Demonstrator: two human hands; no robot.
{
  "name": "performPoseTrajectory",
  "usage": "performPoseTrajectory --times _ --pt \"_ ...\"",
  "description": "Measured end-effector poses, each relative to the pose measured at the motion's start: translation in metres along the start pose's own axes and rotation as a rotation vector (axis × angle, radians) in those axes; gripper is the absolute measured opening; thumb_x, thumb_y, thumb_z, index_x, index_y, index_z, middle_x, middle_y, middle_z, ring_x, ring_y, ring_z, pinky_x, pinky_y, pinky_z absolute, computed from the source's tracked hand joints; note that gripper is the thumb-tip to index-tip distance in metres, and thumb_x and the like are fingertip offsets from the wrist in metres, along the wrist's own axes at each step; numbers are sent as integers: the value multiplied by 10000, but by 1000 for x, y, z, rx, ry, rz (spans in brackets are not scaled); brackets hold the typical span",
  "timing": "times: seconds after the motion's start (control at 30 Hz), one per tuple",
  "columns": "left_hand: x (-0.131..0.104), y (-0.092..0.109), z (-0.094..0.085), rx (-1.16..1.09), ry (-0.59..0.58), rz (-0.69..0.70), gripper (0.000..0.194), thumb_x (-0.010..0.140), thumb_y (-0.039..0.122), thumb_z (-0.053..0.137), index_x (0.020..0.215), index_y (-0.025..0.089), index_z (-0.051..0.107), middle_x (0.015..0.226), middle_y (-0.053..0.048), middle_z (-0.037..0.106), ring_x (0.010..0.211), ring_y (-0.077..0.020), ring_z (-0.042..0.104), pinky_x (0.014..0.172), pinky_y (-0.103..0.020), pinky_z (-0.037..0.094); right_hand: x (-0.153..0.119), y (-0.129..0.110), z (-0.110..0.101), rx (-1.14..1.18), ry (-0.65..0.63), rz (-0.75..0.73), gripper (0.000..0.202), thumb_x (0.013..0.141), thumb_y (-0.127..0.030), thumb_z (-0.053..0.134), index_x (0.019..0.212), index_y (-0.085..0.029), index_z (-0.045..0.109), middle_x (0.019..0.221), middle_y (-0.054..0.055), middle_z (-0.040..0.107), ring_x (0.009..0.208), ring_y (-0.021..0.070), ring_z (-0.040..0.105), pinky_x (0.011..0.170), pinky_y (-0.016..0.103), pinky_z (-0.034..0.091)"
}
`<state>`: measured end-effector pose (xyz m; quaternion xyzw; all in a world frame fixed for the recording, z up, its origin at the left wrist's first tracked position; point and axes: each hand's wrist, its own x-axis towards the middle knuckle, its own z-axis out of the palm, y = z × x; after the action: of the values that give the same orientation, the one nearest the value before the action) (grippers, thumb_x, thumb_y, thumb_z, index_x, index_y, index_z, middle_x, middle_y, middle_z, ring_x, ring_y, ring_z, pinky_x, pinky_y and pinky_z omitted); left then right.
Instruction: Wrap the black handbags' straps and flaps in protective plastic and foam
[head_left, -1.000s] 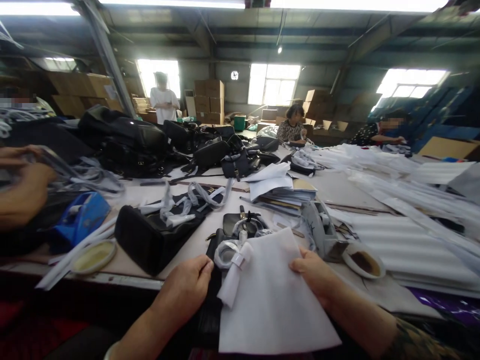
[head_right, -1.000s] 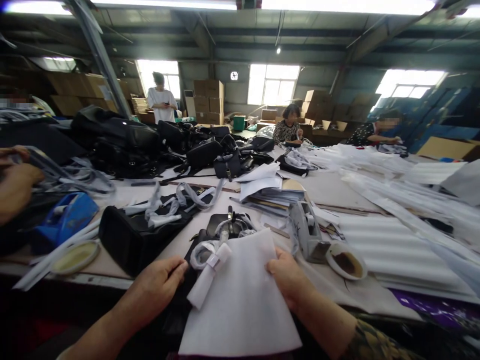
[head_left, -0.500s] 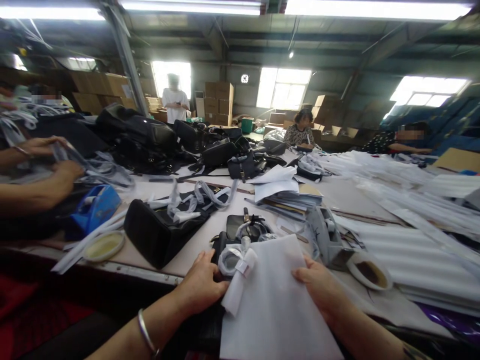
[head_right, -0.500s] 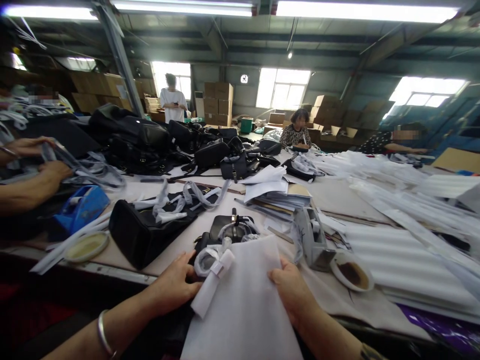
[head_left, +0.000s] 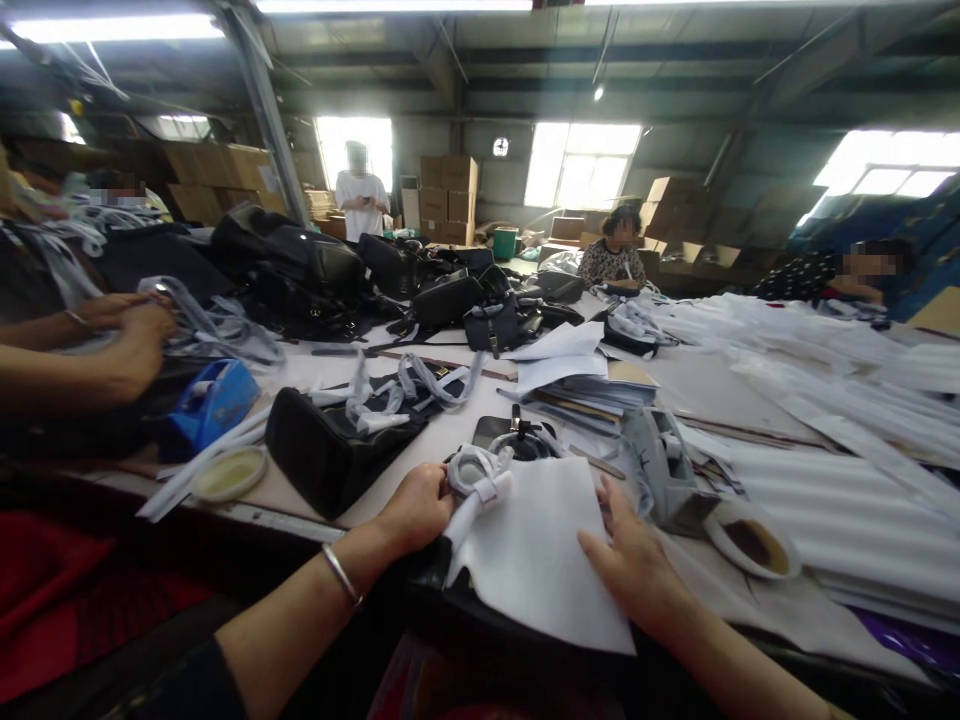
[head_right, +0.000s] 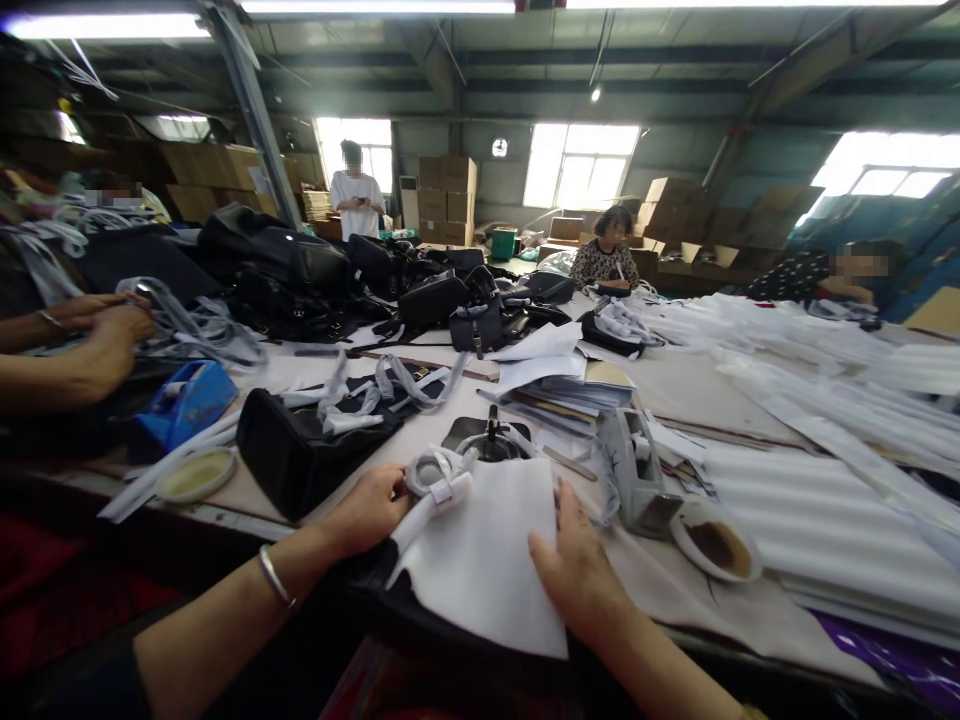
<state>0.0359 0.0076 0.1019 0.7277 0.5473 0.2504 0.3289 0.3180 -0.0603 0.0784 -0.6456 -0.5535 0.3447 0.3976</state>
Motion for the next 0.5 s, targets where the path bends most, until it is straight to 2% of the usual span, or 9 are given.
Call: performPoseTrajectory --times 0.07,0.1,0.17,0.2,0.27,0.3,0.4,0.5 --pt "5 -4 -1 9 -1 15 74 758 181 647 708 160 697 738 -59 691 692 -195 602 641 -271 417 -10 -6 1 -286 119 -329 617 814 -260 622 1409 -172 487 1567 180 365 1469 378 297 1159 573 314" --pt "7 -6 -1 12 -5 25 62 748 179 656 703 162 696 752 -63 690 699 -196 599 648 -273 415 -15 -14 3 -401 105 -493 531 854 -254 606 1376 -186 533 1567 164 379 1472 367 295 1173 567 294" --pt "10 -8 -1 11 -21 45 49 731 189 679 689 168 690 749 -60 679 691 -192 586 657 -276 413 -26 -34 11 -515 -90 -741 411 901 -227 593 1312 -221 600 1472 139 519 1412 344 399 1156 541 329" --pt "11 -9 -1 8 -27 53 46 725 193 687 685 170 686 744 -56 673 687 -188 577 660 -275 411 -30 -45 17 -531 -218 -807 395 908 -218 595 1302 -234 610 1392 128 592 1346 327 477 1125 516 376" --pt "11 -11 -1 -3 -34 64 40 715 191 688 683 171 675 742 -46 662 688 -179 563 658 -268 401 -33 -64 33 -521 -410 -842 410 912 -205 592 1322 -213 599 1264 130 665 1186 297 589 1033 462 467" --pt "11 -13 -1 -11 -36 65 44 713 188 683 677 169 665 731 -39 653 682 -173 552 647 -264 392 -32 -70 42 -510 -462 -828 414 916 -202 583 1330 -192 592 1212 136 681 1107 282 620 979 436 499" --pt "10 -18 -1 -44 -33 35 104 704 199 667 620 163 618 644 -9 600 610 -141 491 572 -250 341 -27 -79 62 -524 -536 -771 315 948 -202 529 1242 -167 636 1041 112 704 918 239 638 829 362 527" --pt "9 -24 0 -101 -9 -28 204 737 240 637 563 160 567 581 10 552 546 -108 421 512 -239 290 -23 -81 72 -630 -625 -778 211 968 -192 486 1003 -184 694 927 84 692 822 216 607 761 329 498"
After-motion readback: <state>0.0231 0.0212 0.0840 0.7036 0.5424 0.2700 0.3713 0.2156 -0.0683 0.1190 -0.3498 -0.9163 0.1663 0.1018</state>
